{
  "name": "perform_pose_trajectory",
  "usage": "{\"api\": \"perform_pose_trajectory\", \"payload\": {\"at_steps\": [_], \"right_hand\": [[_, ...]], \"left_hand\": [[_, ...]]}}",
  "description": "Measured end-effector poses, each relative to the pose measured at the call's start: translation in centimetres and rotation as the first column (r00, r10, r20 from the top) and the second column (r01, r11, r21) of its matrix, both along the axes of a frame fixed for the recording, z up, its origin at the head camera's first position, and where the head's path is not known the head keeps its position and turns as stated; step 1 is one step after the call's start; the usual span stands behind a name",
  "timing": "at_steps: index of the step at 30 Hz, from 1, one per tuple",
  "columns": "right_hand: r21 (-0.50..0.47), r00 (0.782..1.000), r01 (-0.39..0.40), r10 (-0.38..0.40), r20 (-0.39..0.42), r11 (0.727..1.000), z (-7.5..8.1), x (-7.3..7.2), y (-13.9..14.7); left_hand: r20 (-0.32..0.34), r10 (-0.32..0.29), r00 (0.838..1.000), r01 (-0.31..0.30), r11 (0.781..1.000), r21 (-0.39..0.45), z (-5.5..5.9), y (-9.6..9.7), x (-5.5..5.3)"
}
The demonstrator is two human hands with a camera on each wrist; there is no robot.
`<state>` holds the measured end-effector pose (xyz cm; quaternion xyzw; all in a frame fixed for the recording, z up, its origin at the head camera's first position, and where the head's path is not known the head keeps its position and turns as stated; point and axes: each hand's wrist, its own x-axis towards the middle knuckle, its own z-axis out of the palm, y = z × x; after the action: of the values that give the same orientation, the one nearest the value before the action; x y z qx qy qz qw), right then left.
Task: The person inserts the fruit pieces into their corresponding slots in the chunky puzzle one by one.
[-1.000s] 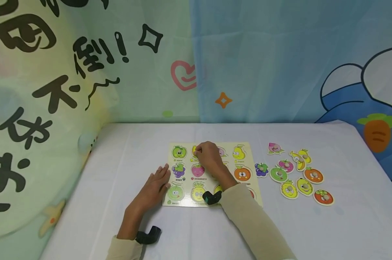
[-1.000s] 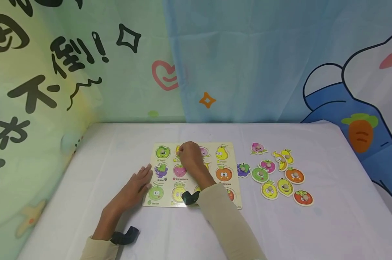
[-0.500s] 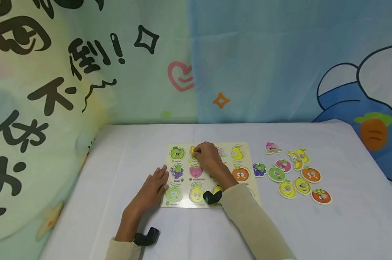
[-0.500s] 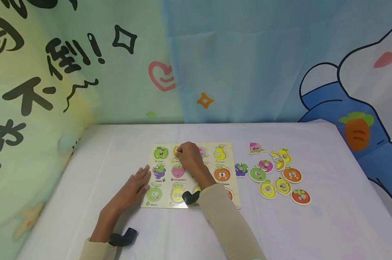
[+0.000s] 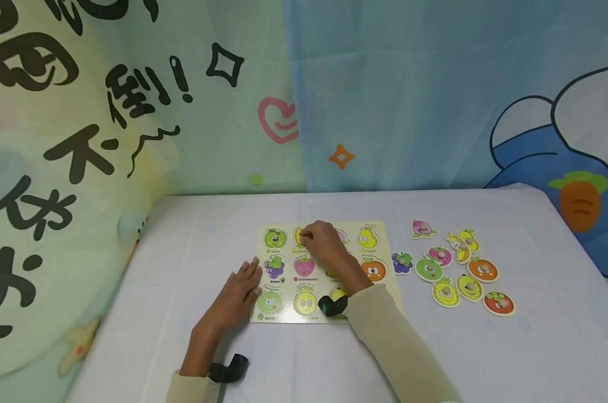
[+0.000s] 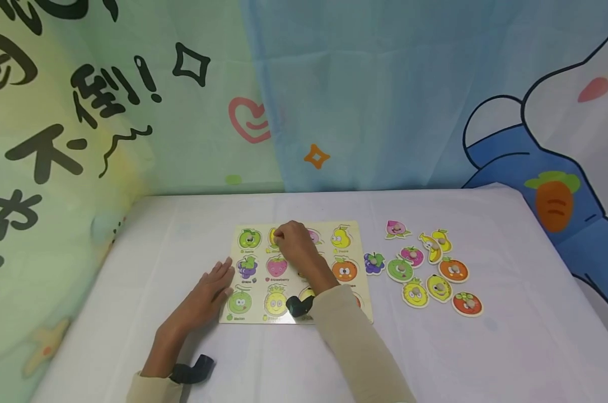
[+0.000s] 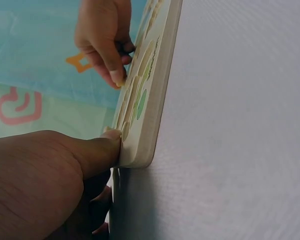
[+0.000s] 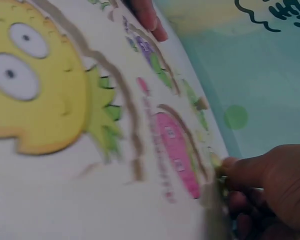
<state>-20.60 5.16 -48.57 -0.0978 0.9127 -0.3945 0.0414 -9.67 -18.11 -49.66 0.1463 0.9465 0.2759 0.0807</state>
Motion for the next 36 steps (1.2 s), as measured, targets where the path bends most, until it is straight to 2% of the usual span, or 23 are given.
{"api": "perform_pose_trajectory", "payload": {"at_steps": [13, 22, 30, 36], "right_hand": [[-0.046, 0.999, 0.011, -0.013, -0.033, 0.999, -0.3, 0.4, -0.1], [-0.132, 0.995, 0.098, -0.094, 0.037, 0.986, -0.4, 0.5, 0.3], [-0.197, 0.993, 0.114, -0.120, -0.022, 0.974, -0.9, 0.2, 2.5], [-0.214, 0.990, 0.136, -0.142, -0.015, 0.967, -1.1, 0.2, 4.4]], "left_hand": [[-0.016, -0.005, 1.000, 0.005, 1.000, 0.000, 0.0, 0.0, 0.0], [-0.009, -0.003, 1.000, 0.003, 1.000, 0.004, -0.1, 0.1, 0.0], [-0.006, -0.003, 1.000, 0.003, 1.000, -0.003, -0.1, 0.1, 0.0], [-0.013, -0.006, 1.000, 0.006, 1.000, -0.014, 0.2, 0.1, 0.0]]}}
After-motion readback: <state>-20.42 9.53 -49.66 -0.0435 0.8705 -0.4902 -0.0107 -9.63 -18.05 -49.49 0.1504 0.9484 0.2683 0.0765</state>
